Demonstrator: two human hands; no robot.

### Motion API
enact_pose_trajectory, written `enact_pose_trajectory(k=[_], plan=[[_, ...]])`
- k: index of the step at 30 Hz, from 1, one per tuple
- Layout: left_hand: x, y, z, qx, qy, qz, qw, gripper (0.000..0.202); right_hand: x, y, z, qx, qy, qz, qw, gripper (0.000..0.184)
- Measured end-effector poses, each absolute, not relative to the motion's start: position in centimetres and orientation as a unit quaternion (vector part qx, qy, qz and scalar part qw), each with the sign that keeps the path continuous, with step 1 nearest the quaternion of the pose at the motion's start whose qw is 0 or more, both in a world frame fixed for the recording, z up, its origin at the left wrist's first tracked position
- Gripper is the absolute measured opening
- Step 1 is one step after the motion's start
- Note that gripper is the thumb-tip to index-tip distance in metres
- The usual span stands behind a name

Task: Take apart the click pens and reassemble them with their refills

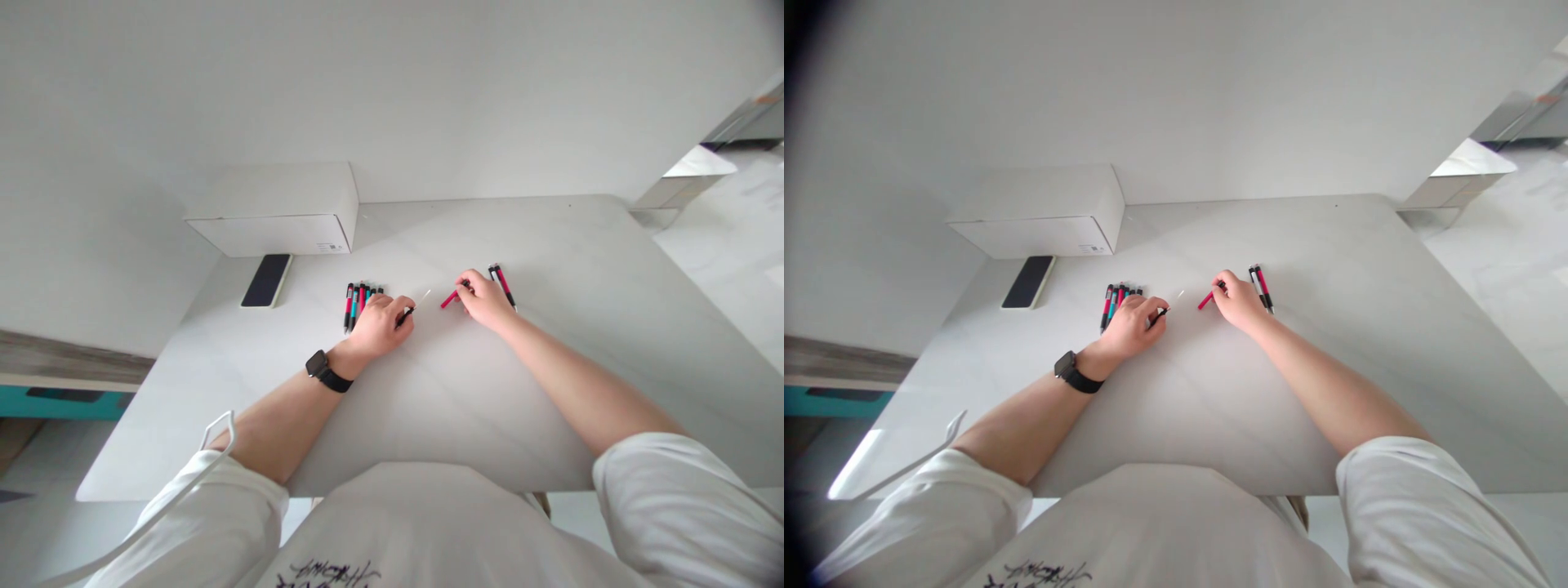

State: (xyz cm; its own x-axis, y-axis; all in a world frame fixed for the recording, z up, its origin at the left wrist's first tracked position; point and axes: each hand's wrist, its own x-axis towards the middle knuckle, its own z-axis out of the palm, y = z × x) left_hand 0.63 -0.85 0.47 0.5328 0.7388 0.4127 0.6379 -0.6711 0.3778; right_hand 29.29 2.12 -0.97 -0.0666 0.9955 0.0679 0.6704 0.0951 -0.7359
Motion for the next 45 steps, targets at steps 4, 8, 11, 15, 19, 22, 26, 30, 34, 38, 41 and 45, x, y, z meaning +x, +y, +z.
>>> enact_pose_trajectory(k=[4, 8, 11, 15, 19, 22, 26, 30, 34, 38, 41, 45], plan=[[0.6, -0.9, 0.4, 0.869, 0.394, 0.283, 0.098, 0.021, 28.8, 1.1, 0.3, -0.581, -0.74, 0.193, 0.28, 0.017], [0.6, -0.9, 0.3, 0.868, 0.394, 0.284, 0.102, 0.021, 28.9, 1.1, 1.0, -0.562, -0.74, 0.211, 0.305, 0.022], [0.6, -0.9, 0.2, 0.867, 0.394, 0.287, 0.106, 0.02, 29.8, 1.9, 0.9, -0.581, -0.689, 0.272, 0.336, 0.025], [0.6, -0.9, 0.2, 0.869, 0.391, 0.283, 0.107, 0.022, 31.1, 2.8, 0.6, -0.6, -0.706, 0.26, 0.273, 0.018], [0.7, -0.9, 0.2, 0.871, 0.392, 0.279, 0.102, 0.022, 30.8, 2.7, 0.1, -0.581, -0.753, 0.257, 0.17, 0.017], [0.7, -0.9, 0.1, 0.873, 0.389, 0.275, 0.101, 0.024, 30.0, 2.4, -0.3, -0.567, -0.775, 0.22, 0.17, 0.023], [0.7, -0.9, 0.1, 0.877, 0.386, 0.27, 0.099, 0.025, 29.3, 2.3, -0.5, -0.531, -0.805, 0.195, 0.18, 0.025], [0.7, -0.8, 0.2, 0.878, 0.385, 0.266, 0.097, 0.026, 28.9, 1.8, 0.0, -0.515, -0.813, 0.178, 0.206, 0.026], [0.7, -0.9, 0.3, 0.879, 0.381, 0.268, 0.099, 0.026, 28.2, 0.8, 1.1, -0.49, -0.813, 0.192, 0.248, 0.03], [0.8, -0.9, 0.2, 0.88, 0.379, 0.268, 0.1, 0.025, 27.2, 0.0, 2.0, -0.442, -0.829, 0.218, 0.263, 0.02], [0.8, -0.8, 0.2, 0.878, 0.381, 0.27, 0.106, 0.023, 27.0, -0.2, 2.3, -0.441, -0.821, 0.237, 0.276, 0.022], [0.6, -0.4, -0.1, 0.859, 0.398, 0.297, 0.123, 0.021, 27.4, 0.2, 2.1, -0.461, -0.759, 0.308, 0.341, 0.03]])
